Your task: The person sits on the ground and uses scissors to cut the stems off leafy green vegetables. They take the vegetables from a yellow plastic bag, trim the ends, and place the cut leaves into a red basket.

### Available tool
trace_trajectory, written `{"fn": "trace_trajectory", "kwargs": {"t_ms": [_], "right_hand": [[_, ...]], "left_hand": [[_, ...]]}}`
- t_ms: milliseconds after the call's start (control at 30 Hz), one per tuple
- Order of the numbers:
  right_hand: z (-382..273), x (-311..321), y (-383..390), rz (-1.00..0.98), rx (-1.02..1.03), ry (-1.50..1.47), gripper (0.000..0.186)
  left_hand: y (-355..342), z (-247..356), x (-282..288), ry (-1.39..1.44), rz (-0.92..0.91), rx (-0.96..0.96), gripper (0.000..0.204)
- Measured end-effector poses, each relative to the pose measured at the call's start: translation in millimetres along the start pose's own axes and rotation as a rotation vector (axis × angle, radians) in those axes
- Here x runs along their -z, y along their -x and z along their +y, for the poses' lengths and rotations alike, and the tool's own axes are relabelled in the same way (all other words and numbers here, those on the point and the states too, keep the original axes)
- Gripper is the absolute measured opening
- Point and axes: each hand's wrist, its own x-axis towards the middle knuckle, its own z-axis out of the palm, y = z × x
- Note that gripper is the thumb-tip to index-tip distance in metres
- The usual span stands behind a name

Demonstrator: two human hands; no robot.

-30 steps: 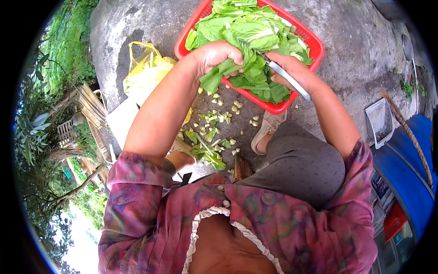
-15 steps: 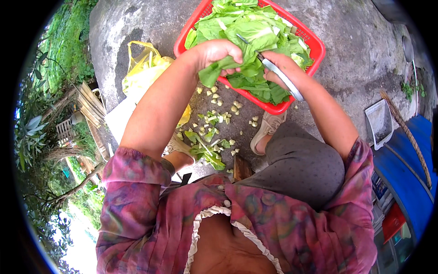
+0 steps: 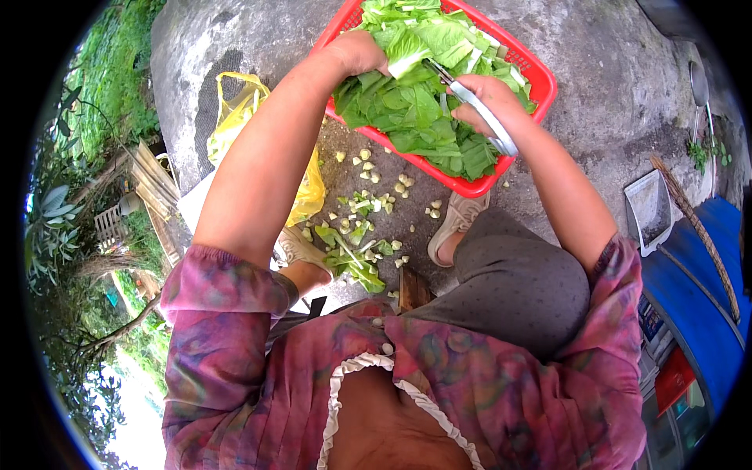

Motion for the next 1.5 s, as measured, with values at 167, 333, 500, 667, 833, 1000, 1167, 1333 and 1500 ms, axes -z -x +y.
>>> {"fn": "trace_trajectory", "kwargs": {"t_ms": [167, 333, 500, 667, 833, 1000, 1167, 1333, 1500], "right_hand": [[-3.3, 13.0, 11.7, -0.043, -0.195, -0.2, 0.032], [13.6, 19.1, -7.4, -0.014, -0.23, -0.227, 0.028], [21.7, 20.6, -33.1, -0.083, -0.281, -0.199, 0.026], [-1.7, 33.6, -29.6, -0.142, -0.388, -0.003, 0.026], [18.1, 43.9, 1.9, -0.134, -0.428, -0.169, 0.029], [23.0, 49.0, 14.2, -0.172, -0.521, -0.177, 0.029], [25.0, 59.9, 22.2, -0.155, -0.413, -0.244, 0.032], [33.2, 67.4, 36.0, 0.012, -0.238, -0.316, 0.032], [81.4, 56.8, 37.5, 0.332, -0.271, -0.209, 0.028]], "left_hand": [[31.9, 44.5, 13.7, 0.015, 0.278, 0.06, 0.092], [63.3, 81.5, -16.9, -0.215, 0.423, -0.012, 0.098], [43.7, 69.6, -65.8, -0.344, 0.282, -0.11, 0.106], [1.8, 27.2, -75.8, -0.416, 0.317, -0.111, 0.11], [-40.6, 8.0, -58.5, -0.418, 0.254, -0.09, 0.108], [-66.7, -11.6, -64.5, -0.453, 0.25, -0.053, 0.105], [-54.0, 5.1, -50.0, -0.463, 0.197, -0.029, 0.107], [-10.2, 10.4, -31.7, -0.412, 0.315, -0.081, 0.116], [-5.2, 35.4, -10.0, -0.34, 0.339, -0.06, 0.107]]}}
